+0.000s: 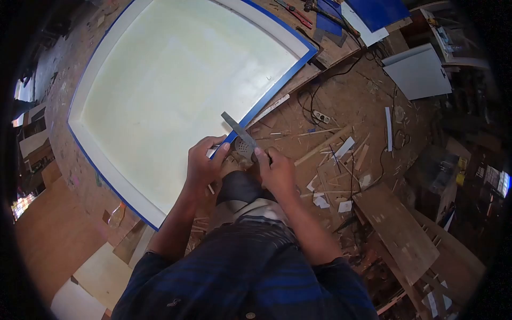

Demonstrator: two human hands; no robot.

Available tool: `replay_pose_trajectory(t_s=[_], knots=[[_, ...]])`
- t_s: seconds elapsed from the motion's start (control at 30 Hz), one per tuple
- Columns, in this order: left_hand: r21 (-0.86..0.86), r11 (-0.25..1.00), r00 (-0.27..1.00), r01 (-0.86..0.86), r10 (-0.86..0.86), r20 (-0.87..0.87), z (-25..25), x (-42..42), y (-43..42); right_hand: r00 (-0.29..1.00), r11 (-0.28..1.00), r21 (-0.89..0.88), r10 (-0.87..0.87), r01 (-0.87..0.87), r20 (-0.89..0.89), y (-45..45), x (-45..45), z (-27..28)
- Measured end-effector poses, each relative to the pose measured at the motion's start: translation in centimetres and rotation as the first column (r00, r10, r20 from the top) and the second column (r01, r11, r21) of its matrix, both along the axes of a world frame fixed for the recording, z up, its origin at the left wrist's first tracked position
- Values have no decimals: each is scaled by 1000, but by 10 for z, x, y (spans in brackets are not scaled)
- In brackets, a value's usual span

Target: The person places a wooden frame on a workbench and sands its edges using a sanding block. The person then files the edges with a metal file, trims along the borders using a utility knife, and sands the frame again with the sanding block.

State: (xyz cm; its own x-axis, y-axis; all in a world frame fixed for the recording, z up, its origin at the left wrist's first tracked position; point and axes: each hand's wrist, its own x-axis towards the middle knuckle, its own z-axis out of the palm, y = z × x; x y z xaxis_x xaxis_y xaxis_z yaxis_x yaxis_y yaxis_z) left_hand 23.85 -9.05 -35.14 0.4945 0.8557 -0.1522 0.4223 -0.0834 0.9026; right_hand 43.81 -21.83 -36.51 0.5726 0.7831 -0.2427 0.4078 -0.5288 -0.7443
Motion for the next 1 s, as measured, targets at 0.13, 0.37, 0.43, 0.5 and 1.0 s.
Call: replay_pose_trajectory(t_s=[0.13,0.37,0.43,0.5,1.0], knots=[[7,1000,1000,11,-11,10,-6,-5,-3,999,997,-69,-40,42,26,48,27,20],[17,1000,997,24,-22,-80,2,-1,-3,999,998,-64,-2,5,34,13,-13,8],[90,996,998,27,-21,-64,-5,-3,-5,996,997,22,-79,78,39,27,-9,12],[78,997,997,26,-20,-74,-2,-2,-5,996,995,-31,-90,91,10,57,18,22],[128,991,997,31,-22,-69,-5,-1,-3,994,993,37,-110,109,30,7,-20,-1]])
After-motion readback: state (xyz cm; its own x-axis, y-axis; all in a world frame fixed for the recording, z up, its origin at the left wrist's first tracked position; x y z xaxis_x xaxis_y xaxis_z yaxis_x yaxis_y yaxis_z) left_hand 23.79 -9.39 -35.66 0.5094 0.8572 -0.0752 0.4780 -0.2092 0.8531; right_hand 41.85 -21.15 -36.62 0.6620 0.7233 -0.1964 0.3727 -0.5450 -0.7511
